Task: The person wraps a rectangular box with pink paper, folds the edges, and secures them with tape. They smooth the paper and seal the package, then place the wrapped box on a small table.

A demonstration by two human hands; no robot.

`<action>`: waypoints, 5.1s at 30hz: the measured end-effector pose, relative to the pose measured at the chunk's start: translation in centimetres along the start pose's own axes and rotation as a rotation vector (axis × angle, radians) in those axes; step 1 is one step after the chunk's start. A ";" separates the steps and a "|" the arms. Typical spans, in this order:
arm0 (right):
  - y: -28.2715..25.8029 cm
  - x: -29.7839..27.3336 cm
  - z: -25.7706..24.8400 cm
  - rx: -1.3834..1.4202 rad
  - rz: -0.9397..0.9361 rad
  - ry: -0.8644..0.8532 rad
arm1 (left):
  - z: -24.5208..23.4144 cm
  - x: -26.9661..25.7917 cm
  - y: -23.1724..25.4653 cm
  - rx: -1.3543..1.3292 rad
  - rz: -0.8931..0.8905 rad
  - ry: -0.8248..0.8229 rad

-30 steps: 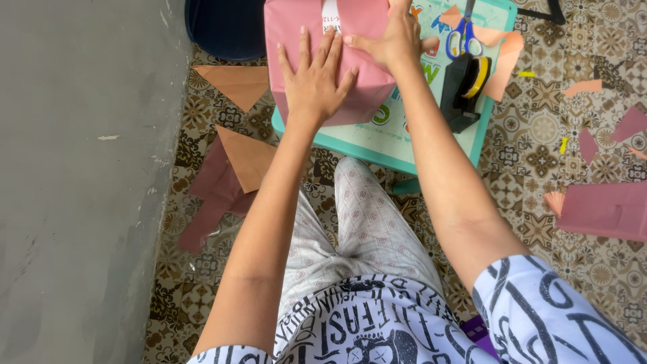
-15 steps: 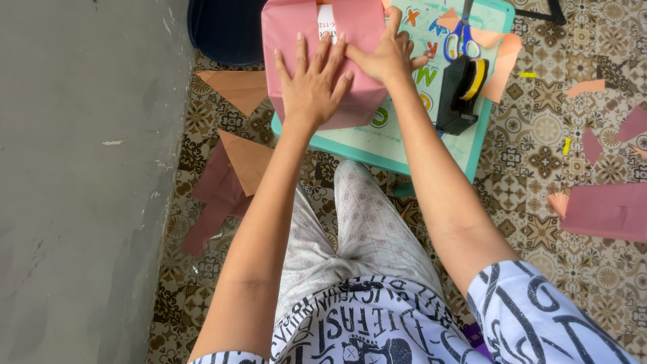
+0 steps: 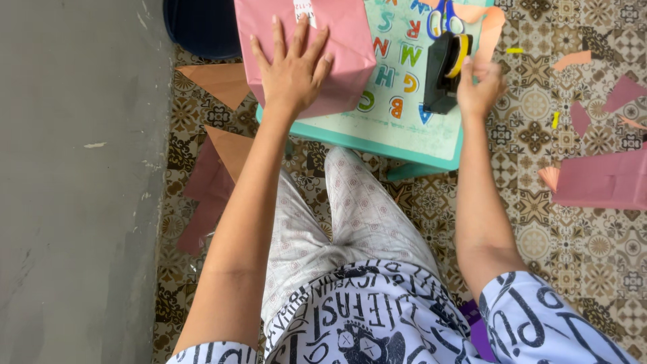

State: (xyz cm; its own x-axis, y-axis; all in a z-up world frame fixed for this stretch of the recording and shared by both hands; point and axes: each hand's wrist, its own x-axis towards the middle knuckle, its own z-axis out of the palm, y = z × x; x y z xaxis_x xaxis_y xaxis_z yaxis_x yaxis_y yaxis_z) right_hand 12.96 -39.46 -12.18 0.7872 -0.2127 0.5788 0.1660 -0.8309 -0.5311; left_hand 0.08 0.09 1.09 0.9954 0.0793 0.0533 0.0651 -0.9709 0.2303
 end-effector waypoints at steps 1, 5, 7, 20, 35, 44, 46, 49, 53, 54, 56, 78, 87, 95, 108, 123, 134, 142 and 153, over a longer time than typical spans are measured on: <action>0.7 -0.5 0.1 0.035 0.058 -0.114 | 0.1 -0.1 0.0 0.000 0.000 0.007; 0.8 -1.9 0.2 0.464 0.503 -0.444 | 0.0 -0.2 0.1 0.003 -0.002 0.024; -0.2 -2.2 0.1 0.505 0.495 -0.460 | -0.1 -0.4 0.0 0.000 -0.006 0.022; 1.0 -2.9 1.5 -0.131 0.403 -0.241 | -0.1 -0.7 0.4 0.002 -0.012 0.022; -2.8 -1.6 -3.8 0.518 0.873 -0.236 | -0.2 -0.7 0.4 0.017 -0.006 0.021; 0.5 -10.2 -0.5 0.574 0.806 -0.137 | 0.0 -0.1 0.3 0.000 0.004 0.032; 2.5 -11.0 2.1 0.672 0.726 -0.046 | -0.2 -0.3 0.2 -0.002 0.003 0.026; 4.2 -12.5 3.6 0.468 0.684 0.031 | 0.0 -0.4 0.0 -0.030 -0.006 0.023; 2.8 -13.4 1.2 0.471 0.605 0.064 | 1.0 0.5 -0.8 -0.067 -0.006 0.084; 1.5 -13.3 0.0 0.423 0.527 0.066 | 1.4 0.6 -1.3 -0.147 0.013 0.160; -1.8 -11.5 -2.9 0.331 0.369 0.076 | 2.0 0.8 -2.5 -0.303 0.058 0.317; -38.7 3.7 7.3 0.145 -1.062 -1.436 | 8.3 -0.8 -7.3 -1.079 -0.511 0.557; -39.5 3.6 7.8 -0.056 -1.014 -1.479 | 9.7 -0.6 -7.7 -1.100 -0.482 0.527; -40.5 3.9 8.0 -0.125 -1.026 -1.499 | 9.8 -0.7 -7.9 -1.109 -0.484 0.501; -41.1 4.2 8.2 -0.240 -1.029 -1.489 | 9.8 -0.7 -8.0 -1.090 -0.464 0.491; -38.6 5.0 10.3 0.117 -0.907 -1.714 | 10.4 -0.5 -8.1 -1.059 -0.462 0.513; -40.9 3.6 7.8 -0.178 -1.050 -1.464 | 10.8 -0.3 -8.4 -1.048 -0.451 0.484; -41.4 3.1 8.3 -0.370 -0.982 -1.401 | 11.2 -0.1 -8.4 -1.039 -0.459 0.504; -37.4 5.0 11.7 -0.459 -0.706 -1.332 | 10.4 -0.4 -8.8 -1.047 -0.453 0.427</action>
State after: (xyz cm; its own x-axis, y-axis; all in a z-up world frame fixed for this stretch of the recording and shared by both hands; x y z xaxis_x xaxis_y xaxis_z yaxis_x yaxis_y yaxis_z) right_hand 17.65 -3.37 3.32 0.6098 0.6515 -0.4513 0.7189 -0.6944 -0.0312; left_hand -0.16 6.26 -11.10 0.7812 0.6233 0.0349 0.1162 -0.2001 0.9729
